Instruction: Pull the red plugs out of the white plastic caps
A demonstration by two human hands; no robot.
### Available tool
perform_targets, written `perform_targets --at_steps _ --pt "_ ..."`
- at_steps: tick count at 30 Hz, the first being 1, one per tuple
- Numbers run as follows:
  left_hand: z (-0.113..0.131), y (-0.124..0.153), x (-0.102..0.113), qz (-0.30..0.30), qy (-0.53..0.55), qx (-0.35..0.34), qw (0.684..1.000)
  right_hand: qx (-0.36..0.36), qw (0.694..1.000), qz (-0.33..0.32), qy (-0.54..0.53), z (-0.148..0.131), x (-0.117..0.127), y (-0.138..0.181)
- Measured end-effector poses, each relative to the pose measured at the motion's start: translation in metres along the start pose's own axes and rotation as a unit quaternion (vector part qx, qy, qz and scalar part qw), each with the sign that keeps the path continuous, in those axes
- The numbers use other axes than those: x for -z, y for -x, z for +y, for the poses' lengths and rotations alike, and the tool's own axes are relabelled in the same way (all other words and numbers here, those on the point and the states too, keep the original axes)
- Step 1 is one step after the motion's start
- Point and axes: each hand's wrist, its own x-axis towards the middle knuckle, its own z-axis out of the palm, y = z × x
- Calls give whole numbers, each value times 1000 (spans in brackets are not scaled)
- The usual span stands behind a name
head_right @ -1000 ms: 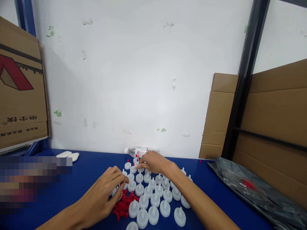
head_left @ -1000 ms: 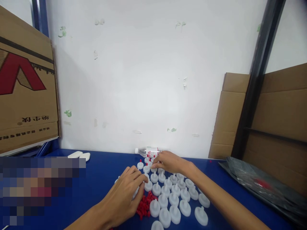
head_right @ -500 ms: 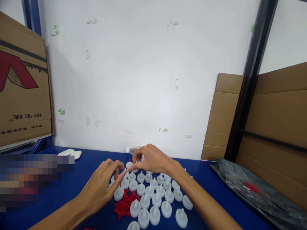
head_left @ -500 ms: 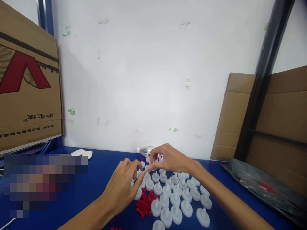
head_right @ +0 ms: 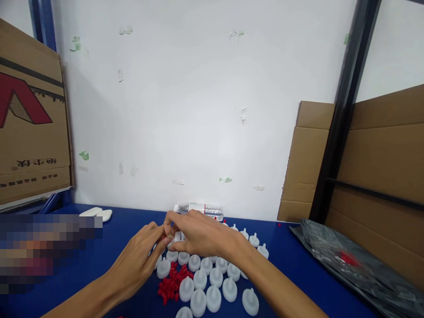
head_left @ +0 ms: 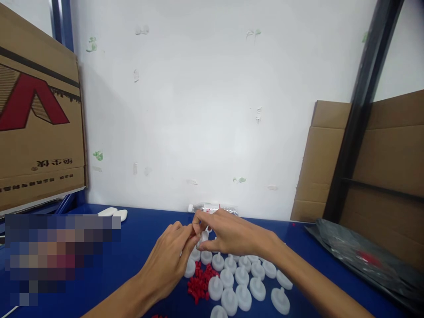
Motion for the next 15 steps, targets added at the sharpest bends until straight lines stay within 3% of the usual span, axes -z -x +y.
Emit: perform_targets --at_steps 4,9,12,15 --pt "1 -1 0 -20 31 14 999 27 999 -19 41 2 -3 -4" --pt "-1 1 -2 2 43 61 997 39 993 30 109 28 -2 -8" --pt "2 1 -1 -4 20 24 1000 3 991 73 114 52 3 -6" --pt "9 3 1 -57 -2 -17 998 -16 989 89 116 73 4 -5"
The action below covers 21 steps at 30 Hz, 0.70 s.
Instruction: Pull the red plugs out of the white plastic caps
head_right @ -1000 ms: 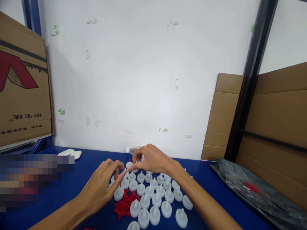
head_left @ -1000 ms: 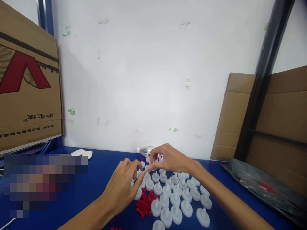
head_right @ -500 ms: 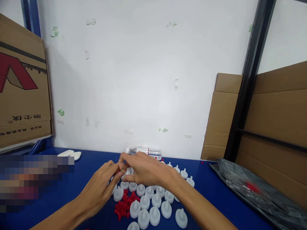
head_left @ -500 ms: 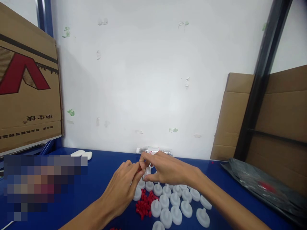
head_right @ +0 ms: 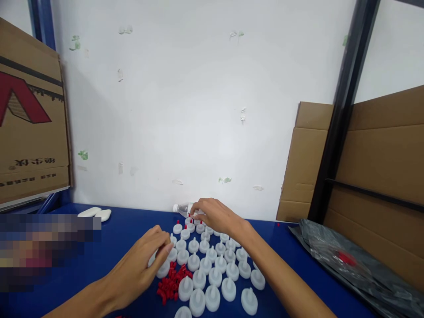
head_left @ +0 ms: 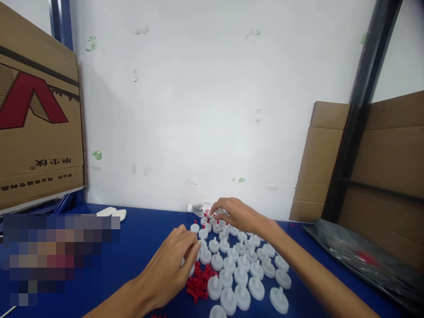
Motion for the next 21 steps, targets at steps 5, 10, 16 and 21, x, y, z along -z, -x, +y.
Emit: perform_targets --at_steps 5,10,16,21 --pt "6 5 -2 -70 -3 -45 997 -3 999 -50 -2 12 -14 0" --pt "5 7 -5 -99 12 -46 994 -4 996 -88 4 10 -23 0" --pt "4 7 -7 -98 16 -46 994 -9 995 -103 0 10 -29 0" --pt "4 5 -4 -71 9 -54 996 -11 994 -106 -4 11 -33 0"
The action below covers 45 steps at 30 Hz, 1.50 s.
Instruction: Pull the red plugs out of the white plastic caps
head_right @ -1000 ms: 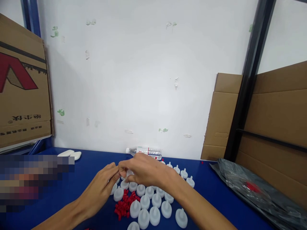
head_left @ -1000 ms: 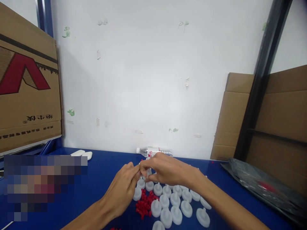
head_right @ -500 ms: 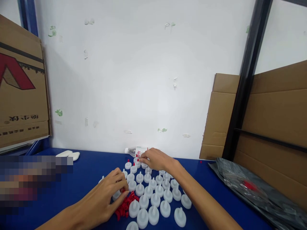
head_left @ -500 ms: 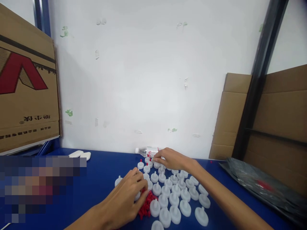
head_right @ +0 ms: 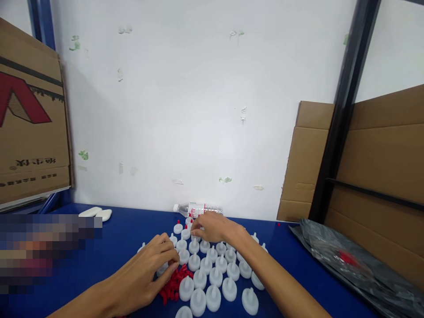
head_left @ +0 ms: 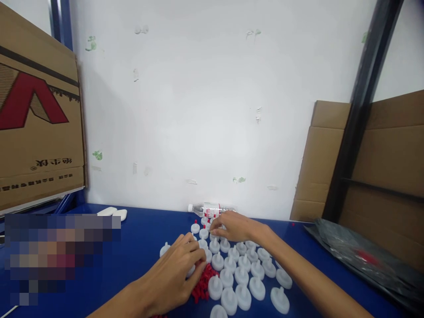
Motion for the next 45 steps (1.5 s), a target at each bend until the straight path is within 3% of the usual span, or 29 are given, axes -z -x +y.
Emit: perform_targets --at_steps 7,15,19,22,27,34,40,45 --pt "-3 -4 2 33 -45 7 998 19 999 36 6 -13 6 0" --pt "-6 -5 4 109 -70 38 991 41 998 38 12 -28 -6 -5" --pt "-9 -6 8 157 -76 85 981 25 995 100 -4 -32 7 -3" --pt "-12 -7 9 172 -74 113 976 34 993 113 -21 -40 18 -1" --pt "-16 -7 6 148 -60 141 977 61 992 101 -40 -63 27 6" --pt "-17 -5 10 112 -9 106 988 84 994 73 -13 -78 29 7" --pt "-18 -6 11 141 60 146 977 94 989 112 16 -47 16 -3" --pt "-3 -3 11 36 14 66 997 44 989 143 8 -18 1 -7"
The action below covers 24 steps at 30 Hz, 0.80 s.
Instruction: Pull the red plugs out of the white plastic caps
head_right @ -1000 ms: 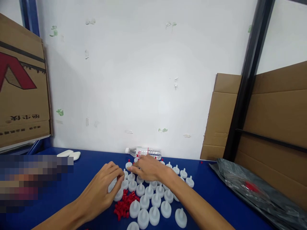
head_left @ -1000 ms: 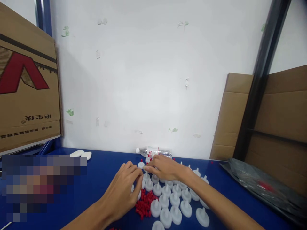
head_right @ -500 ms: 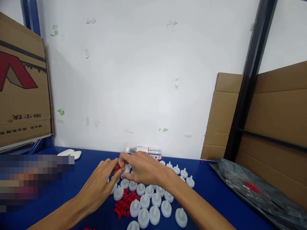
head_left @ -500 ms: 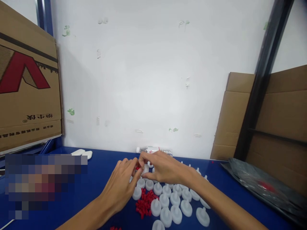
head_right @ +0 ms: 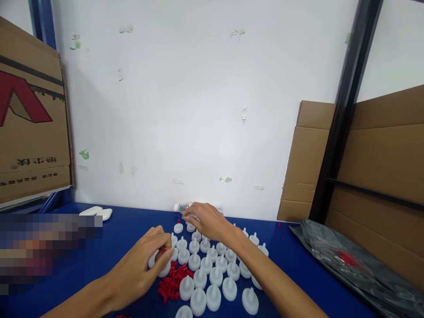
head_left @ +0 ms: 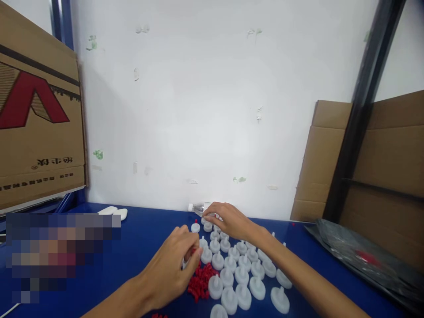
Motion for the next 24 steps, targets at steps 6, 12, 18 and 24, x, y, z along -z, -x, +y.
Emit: perform_targets --at_steps 6,12,18,24 --pt "8 5 -6 -103 -28 -39 994 20 998 -56 4 2 -17 1" --pt "6 6 -9 -119 -32 -52 991 28 996 -79 14 1 -23 3" --pt "0 3 -8 -53 -45 -53 996 7 999 -45 29 -4 -26 -4" --pt "-20 -10 2 55 -105 -35 992 13 996 -78 30 -8 -42 -21"
